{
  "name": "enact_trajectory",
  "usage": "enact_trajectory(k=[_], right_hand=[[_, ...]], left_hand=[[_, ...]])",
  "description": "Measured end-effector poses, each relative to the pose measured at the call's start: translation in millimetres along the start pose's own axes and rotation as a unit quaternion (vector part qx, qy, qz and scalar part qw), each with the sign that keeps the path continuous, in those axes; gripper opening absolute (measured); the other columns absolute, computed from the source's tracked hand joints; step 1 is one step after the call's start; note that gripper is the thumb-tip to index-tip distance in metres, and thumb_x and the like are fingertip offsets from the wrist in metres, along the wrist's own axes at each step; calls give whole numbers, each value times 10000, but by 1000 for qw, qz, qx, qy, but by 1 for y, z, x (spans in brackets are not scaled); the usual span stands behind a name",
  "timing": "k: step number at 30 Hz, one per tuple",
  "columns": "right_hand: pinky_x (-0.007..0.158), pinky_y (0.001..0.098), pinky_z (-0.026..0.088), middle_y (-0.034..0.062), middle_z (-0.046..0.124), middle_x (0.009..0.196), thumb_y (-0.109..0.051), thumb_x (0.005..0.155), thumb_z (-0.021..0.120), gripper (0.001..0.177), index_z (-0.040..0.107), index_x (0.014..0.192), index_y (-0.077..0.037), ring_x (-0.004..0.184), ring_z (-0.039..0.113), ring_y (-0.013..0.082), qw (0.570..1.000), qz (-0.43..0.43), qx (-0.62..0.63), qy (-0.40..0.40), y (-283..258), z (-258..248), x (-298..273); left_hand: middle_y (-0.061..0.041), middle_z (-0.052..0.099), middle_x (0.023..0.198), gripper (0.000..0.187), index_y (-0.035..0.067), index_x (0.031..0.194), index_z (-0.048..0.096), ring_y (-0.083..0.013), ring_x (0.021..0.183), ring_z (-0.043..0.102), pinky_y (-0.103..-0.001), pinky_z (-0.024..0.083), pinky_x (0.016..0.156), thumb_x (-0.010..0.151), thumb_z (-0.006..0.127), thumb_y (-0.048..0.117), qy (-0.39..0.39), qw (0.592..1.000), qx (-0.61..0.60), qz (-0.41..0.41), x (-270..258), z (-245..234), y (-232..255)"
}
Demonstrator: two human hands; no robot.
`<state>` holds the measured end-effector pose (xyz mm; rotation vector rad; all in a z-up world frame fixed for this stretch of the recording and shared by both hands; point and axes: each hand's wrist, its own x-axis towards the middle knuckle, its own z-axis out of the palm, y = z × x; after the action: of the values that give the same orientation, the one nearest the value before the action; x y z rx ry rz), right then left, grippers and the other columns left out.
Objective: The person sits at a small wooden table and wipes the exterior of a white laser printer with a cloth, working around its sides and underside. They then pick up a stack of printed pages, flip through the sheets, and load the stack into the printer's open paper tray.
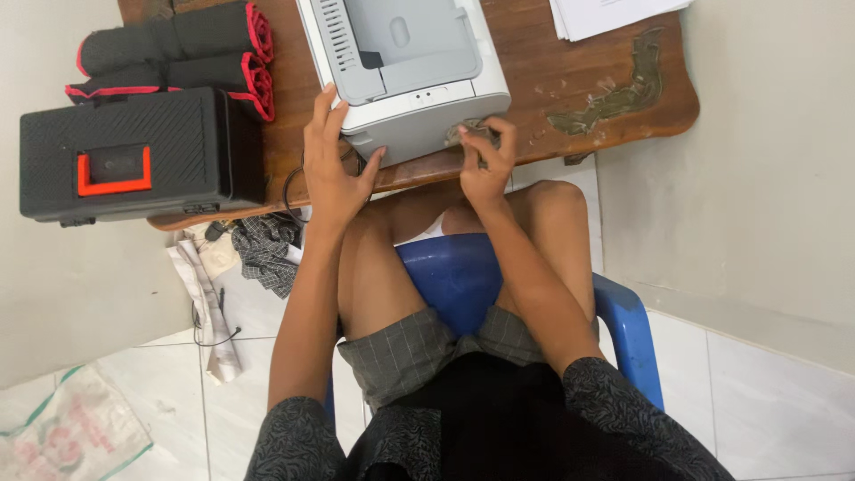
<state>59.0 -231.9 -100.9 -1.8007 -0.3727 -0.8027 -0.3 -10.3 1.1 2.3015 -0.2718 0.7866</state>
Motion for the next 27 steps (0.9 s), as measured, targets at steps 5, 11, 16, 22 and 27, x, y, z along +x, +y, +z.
enact_trajectory(k=[5,11,16,22,27], right_hand=[[878,383,486,108,556,1153,102,886,758,264,764,1079,-78,1045,568,277,997,-45,-66,-7,12,-5,3],[1027,411,491,154,520,1229,94,922,677,244,657,1132,-30,1189,561,306,996,87,-7,28,25,-2,-11],[1047,417,462,178,496,1260,96,937,688,230,634,1132,-12,1185,552,318,997,60,-27,44,35,-1,-10],[1067,426,455,186,484,1286,83,933,668,259,602,1171,5,1227,516,335,996,50,-33,59,37,-4,-8],[1067,428,487,169,494,1317,56,987,662,258,593,1225,-16,1240,549,299,994,79,12,69,37,-5,-3]], left_hand=[[-186,380,1624,873,90,1502,415,-406,1364,519,-451,464,1151,795,923,34,-4,1000,21,4,0,-1,-1],[-189,374,1647,874,91,1530,400,-387,1347,534,-437,480,1141,824,909,18,-10,1000,5,-2,-2,1,-3],[-186,364,1637,882,92,1529,393,-403,1369,516,-453,470,1151,819,911,21,-2,1000,17,18,-2,1,-4],[-175,375,1639,888,91,1531,397,-399,1363,523,-453,475,1150,814,918,25,-4,1000,14,14,-2,3,-5],[-183,380,1633,892,99,1520,407,-395,1335,532,-446,477,1130,799,926,17,-12,1000,21,-8,-3,2,-4]])
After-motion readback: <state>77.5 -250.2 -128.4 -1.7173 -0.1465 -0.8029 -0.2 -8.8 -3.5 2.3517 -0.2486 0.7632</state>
